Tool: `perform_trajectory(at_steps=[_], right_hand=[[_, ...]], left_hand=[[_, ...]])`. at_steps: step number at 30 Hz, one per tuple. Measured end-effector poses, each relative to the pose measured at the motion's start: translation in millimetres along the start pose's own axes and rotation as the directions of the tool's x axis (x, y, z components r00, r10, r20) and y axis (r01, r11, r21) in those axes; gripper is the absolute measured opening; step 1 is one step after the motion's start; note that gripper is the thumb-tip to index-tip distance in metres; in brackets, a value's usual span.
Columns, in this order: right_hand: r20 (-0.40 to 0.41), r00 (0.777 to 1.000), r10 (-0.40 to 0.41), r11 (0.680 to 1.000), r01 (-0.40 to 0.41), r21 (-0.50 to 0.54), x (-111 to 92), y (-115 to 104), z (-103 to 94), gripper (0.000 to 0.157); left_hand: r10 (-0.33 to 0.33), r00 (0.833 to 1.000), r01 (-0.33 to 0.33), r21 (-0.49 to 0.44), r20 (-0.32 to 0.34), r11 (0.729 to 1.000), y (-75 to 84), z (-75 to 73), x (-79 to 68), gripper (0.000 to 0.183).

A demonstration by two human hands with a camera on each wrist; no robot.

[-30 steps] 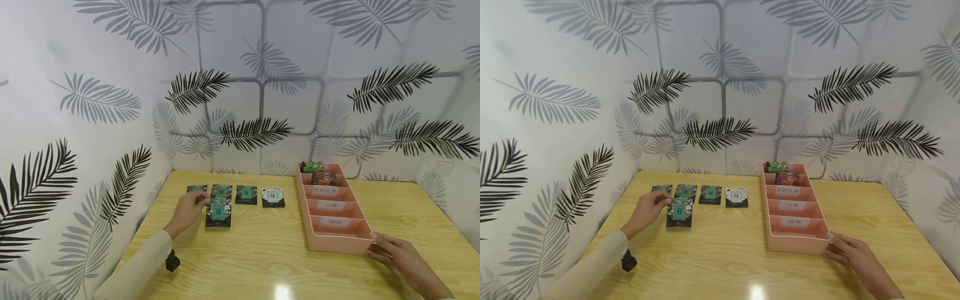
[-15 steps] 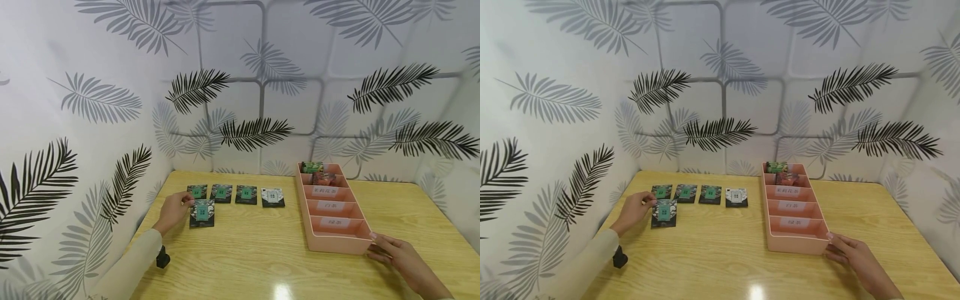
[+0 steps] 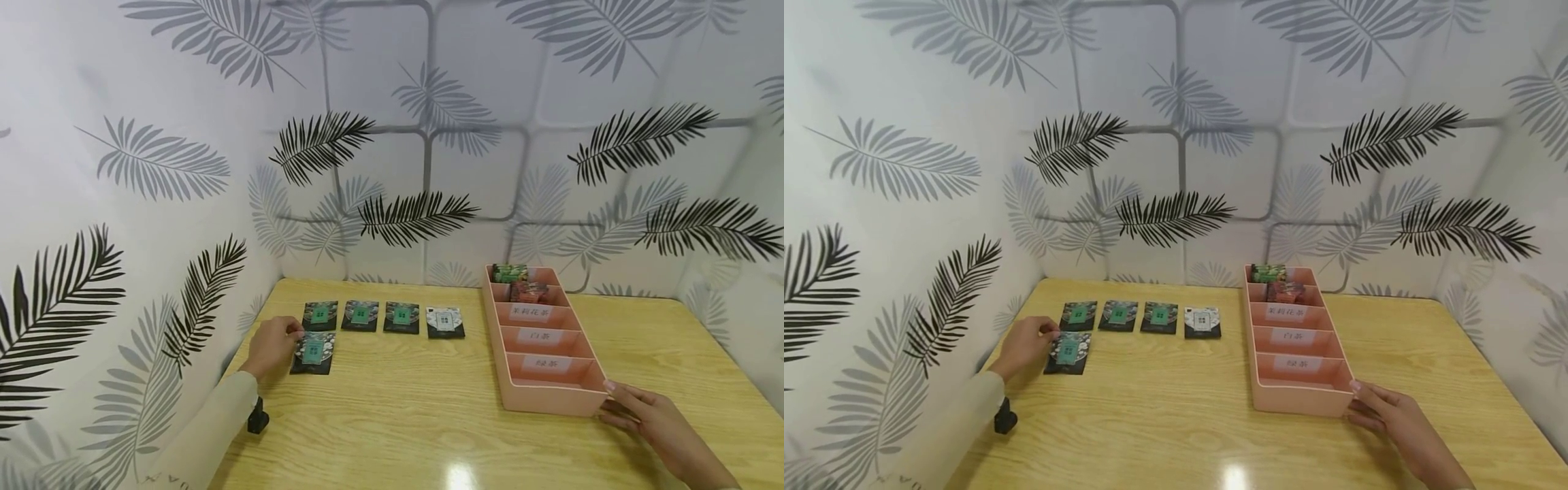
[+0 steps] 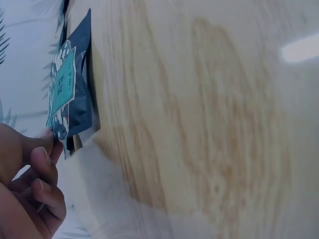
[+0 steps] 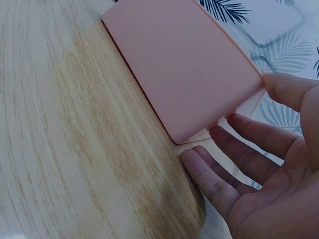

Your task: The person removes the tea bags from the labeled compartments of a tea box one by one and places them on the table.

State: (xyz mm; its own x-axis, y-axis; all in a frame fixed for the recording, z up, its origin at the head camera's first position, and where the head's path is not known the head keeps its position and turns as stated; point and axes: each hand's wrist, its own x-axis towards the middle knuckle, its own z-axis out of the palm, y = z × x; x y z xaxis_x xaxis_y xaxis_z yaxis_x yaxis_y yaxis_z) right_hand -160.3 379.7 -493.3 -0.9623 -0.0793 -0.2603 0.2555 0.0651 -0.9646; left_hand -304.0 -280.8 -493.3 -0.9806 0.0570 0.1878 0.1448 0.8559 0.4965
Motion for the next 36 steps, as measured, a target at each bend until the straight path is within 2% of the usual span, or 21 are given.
perform_trajectory(at_steps=[9, 19, 28, 36], right_hand=[[-0.002, 1.0, 0.004, 1.0, -0.004, 0.004, 0.2, -2.3, 0.8, 0.031], [-0.006, 1.0, 0.005, 1.0, -0.005, 0.003, 0.1, -0.1, -0.4, 0.029], [0.002, 0.999, 0.034, 0.999, -0.034, 0.009, 0.7, -2.0, -1.4, 0.035], [-0.007, 1.0, -0.008, 1.0, 0.008, 0.007, -1.0, -1.3, 1.4, 0.038]], left_hand=[[-0.02, 0.999, 0.019, 0.027, 0.037, 0.999, -4.1, -0.2, 1.4, 0.009], [-0.033, 0.999, 0.033, 0.008, 0.012, 0.999, -0.9, 0.6, 2.5, 0.006], [0.013, 1.0, -0.013, 0.014, -0.015, 1.0, 15.7, 2.6, 9.8, 0.009], [0.081, 0.996, -0.082, -0.027, -0.027, 0.996, 44.7, 7.1, 20.6, 0.009]])
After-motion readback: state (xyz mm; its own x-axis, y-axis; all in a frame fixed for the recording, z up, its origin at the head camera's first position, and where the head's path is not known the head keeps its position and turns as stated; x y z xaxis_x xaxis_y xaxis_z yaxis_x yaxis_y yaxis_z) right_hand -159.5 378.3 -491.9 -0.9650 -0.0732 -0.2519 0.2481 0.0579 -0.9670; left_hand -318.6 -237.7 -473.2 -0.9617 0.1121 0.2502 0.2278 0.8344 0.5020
